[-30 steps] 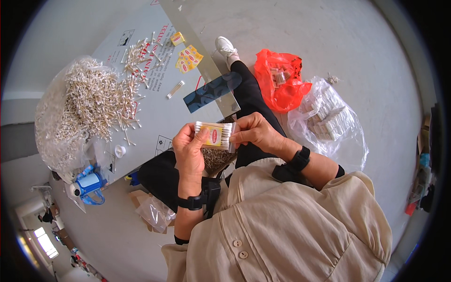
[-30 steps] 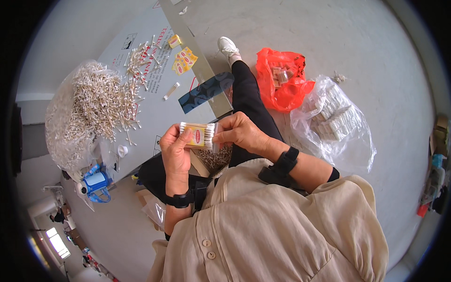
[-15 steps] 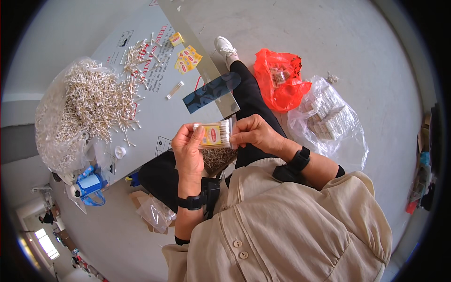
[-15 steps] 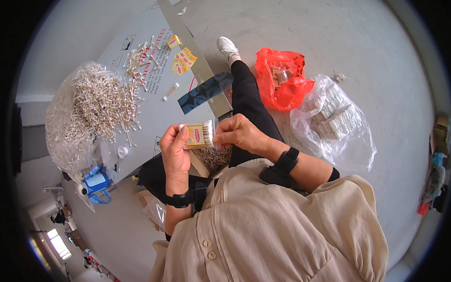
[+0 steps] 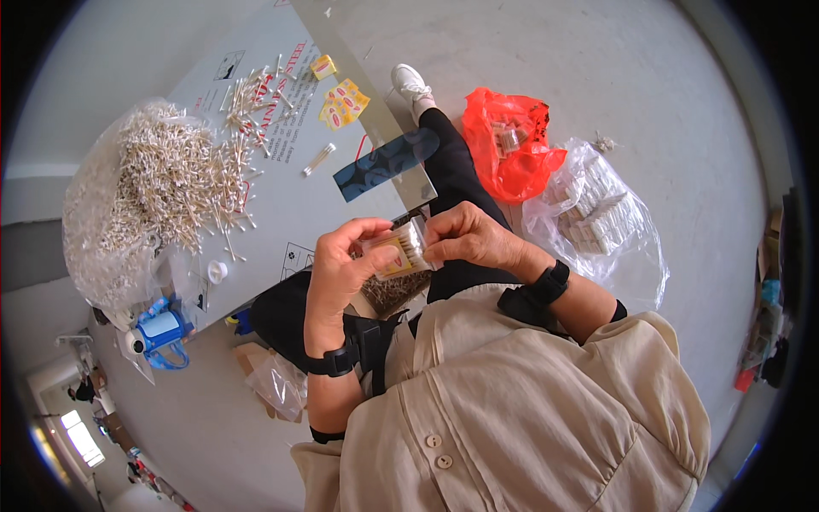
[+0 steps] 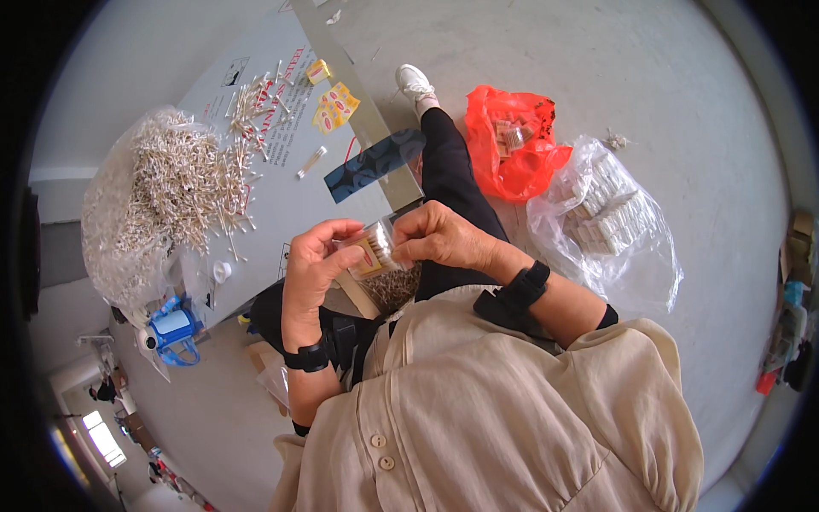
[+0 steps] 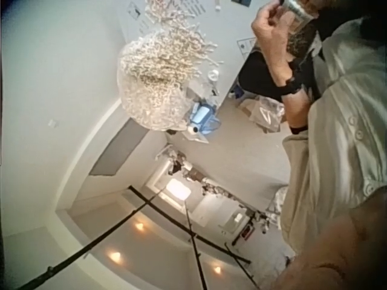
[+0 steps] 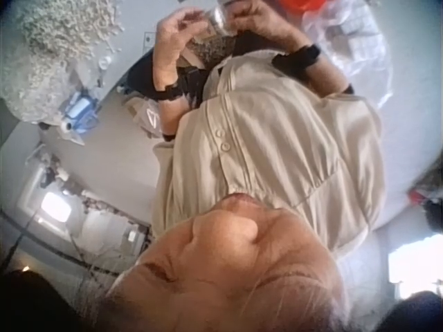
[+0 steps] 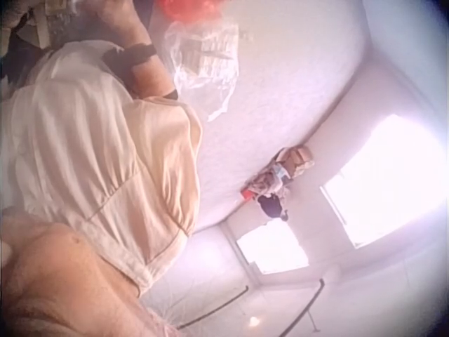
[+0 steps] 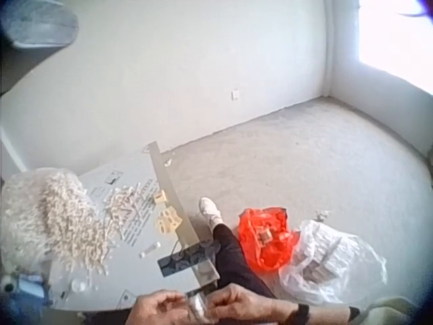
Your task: Packing cotton swabs into plastic boxes and applying labels.
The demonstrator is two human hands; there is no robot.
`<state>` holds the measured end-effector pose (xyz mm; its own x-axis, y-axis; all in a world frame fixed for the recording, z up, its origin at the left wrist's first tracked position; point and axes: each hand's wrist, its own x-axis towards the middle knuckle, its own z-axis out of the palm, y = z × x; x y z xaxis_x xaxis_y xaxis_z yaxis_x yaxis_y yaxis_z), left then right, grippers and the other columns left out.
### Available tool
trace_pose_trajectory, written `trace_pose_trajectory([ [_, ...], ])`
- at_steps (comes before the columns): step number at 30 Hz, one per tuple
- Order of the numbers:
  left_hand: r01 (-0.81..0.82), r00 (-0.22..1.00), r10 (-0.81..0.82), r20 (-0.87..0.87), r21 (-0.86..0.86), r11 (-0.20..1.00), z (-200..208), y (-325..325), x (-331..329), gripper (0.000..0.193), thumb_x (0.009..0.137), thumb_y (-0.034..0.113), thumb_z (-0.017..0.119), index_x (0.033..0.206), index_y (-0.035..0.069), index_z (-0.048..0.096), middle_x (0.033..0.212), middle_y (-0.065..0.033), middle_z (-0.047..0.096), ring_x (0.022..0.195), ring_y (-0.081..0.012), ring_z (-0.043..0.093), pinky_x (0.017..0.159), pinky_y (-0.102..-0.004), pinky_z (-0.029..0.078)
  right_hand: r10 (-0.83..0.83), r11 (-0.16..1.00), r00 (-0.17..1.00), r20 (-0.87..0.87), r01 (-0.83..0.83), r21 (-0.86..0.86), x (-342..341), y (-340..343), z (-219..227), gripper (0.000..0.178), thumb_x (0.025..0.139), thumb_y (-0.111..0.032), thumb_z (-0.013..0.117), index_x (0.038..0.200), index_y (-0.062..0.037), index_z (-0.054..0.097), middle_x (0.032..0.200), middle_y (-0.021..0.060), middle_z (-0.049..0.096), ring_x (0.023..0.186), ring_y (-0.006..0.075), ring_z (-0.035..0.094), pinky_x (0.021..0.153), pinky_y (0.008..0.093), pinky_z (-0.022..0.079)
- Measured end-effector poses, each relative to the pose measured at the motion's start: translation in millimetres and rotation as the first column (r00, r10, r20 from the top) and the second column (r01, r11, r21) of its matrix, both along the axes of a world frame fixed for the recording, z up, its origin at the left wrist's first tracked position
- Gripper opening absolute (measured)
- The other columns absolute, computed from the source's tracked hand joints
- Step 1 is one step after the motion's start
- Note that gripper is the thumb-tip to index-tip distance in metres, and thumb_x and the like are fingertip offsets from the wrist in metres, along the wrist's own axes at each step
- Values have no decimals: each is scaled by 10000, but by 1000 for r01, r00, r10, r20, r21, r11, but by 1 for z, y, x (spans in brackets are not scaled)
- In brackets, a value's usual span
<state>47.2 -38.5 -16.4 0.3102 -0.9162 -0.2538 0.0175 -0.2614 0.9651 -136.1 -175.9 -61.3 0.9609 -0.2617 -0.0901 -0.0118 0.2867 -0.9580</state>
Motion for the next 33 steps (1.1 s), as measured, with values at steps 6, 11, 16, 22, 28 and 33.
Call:
trace_pose_trajectory([
  [6, 94, 995, -94, 41, 5, 996, -6, -6, -11, 280, 748, -15, 762, 1004, -28, 648, 911, -31, 671, 825, -84, 623, 793, -230, 508, -15, 980, 1000, -27, 9, -197, 2, 0, 10, 109, 819, -43, 679, 756, 19, 616, 662, -11, 563, 649, 56, 492, 615, 240, 429],
  [11, -134, 987, 121, -111, -127, 983, -16, 0, -15, 206, 783, -23, 751, 952, -5, 635, 899, -8, 664, 789, -62, 616, 743, -211, 511, -185, 977, 983, 12, 185, -106, -1, 8, 10, 105, 837, -48, 701, 845, 12, 615, 693, -1, 570, 674, 58, 511, 634, 246, 446],
  [16, -153, 986, 140, -87, -175, 973, -7, -1, -20, 211, 803, -11, 741, 990, -2, 643, 877, 1, 647, 776, -58, 601, 730, -194, 491, -281, 914, 955, 97, 297, -277, 0, 9, 16, 82, 841, -28, 686, 852, 6, 612, 722, 32, 576, 685, 98, 541, 638, 269, 461],
  [22, -81, 978, 132, 160, -293, 953, -5, -3, -17, 168, 791, -10, 736, 943, 1, 666, 885, -10, 637, 788, -70, 569, 717, -207, 468, -290, 683, 932, 215, 359, -636, 1, 9, 13, 111, 830, -7, 663, 843, -5, 552, 795, 95, 555, 735, 265, 590, 646, 328, 483],
  [28, -64, 964, 129, 232, -271, 960, -5, -1, -16, 154, 825, 4, 706, 970, -13, 657, 933, -27, 645, 825, -87, 575, 737, -223, 473, -269, 553, 926, 263, 373, -745, 3, 9, 18, 144, 808, -8, 657, 824, -19, 514, 779, 116, 536, 733, 328, 575, 623, 378, 474],
  [33, -107, 980, 137, 143, -201, 974, -17, -11, -17, 185, 879, 6, 650, 1061, -24, 652, 999, -50, 659, 871, -112, 606, 775, -251, 504, -237, 340, 907, 348, 413, -845, 15, 2, 6, 154, 811, -7, 653, 840, 1, 502, 817, 137, 538, 720, 345, 573, 612, 374, 477],
])
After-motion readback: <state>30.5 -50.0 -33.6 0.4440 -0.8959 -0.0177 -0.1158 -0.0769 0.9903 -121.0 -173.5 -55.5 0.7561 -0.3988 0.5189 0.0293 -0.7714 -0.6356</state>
